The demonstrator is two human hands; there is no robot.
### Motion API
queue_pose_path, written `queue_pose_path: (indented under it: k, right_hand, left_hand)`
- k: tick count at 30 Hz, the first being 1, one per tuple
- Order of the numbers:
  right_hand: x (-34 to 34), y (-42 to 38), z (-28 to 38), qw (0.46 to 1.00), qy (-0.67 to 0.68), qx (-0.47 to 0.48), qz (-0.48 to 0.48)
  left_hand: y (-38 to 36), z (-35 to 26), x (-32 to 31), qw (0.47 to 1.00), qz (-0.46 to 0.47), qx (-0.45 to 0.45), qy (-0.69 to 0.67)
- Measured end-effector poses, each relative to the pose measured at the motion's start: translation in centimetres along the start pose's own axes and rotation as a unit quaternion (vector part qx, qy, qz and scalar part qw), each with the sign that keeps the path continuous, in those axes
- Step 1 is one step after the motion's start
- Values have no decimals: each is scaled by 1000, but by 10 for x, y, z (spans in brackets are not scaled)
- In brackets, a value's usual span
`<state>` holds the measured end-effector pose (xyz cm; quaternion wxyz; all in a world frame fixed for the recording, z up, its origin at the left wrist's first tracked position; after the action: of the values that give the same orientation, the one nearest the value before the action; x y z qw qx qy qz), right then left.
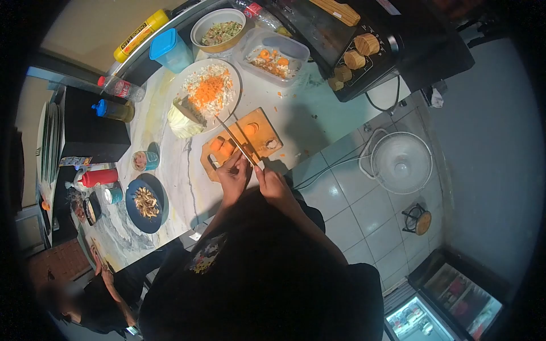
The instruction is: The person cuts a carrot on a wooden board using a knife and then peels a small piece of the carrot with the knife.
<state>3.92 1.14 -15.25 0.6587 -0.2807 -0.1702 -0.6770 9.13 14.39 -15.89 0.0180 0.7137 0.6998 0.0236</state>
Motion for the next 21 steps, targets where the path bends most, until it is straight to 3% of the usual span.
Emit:
queue_pose_path:
  k: [3, 6, 10, 12, 21]
  right_hand:
    - [6, -3, 15, 997, -56, 50, -21]
    - [3, -1, 14, 998, -43, 43, -15]
    - [-30, -4, -14, 988, -123, 88, 13]
    - [-19, -22, 13, 929, -239, 246, -137]
    - [-27, -19, 7, 910, -285, 260, -155]
  left_hand:
    - [0, -5, 0, 1000, -2, -14, 12]
    - [0, -2, 1, 1000, -9, -11, 1]
    - [0, -2, 2, 999, -19, -30, 37]
    - [0, -7, 3, 998, -25, -33, 41]
    - [4, -11, 3, 995, -12, -49, 86]
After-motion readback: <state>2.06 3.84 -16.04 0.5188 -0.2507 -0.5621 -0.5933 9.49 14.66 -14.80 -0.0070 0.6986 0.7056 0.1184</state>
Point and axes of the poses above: each hand's wrist, its own y-axis towards the middle knuckle, its own x-axis out of the back of the hand, z = x × y, the point moved 10 cm from there along y, towards the middle knuckle, and after that the axes turned 10 degrees about -y, right-handed, at the moved point
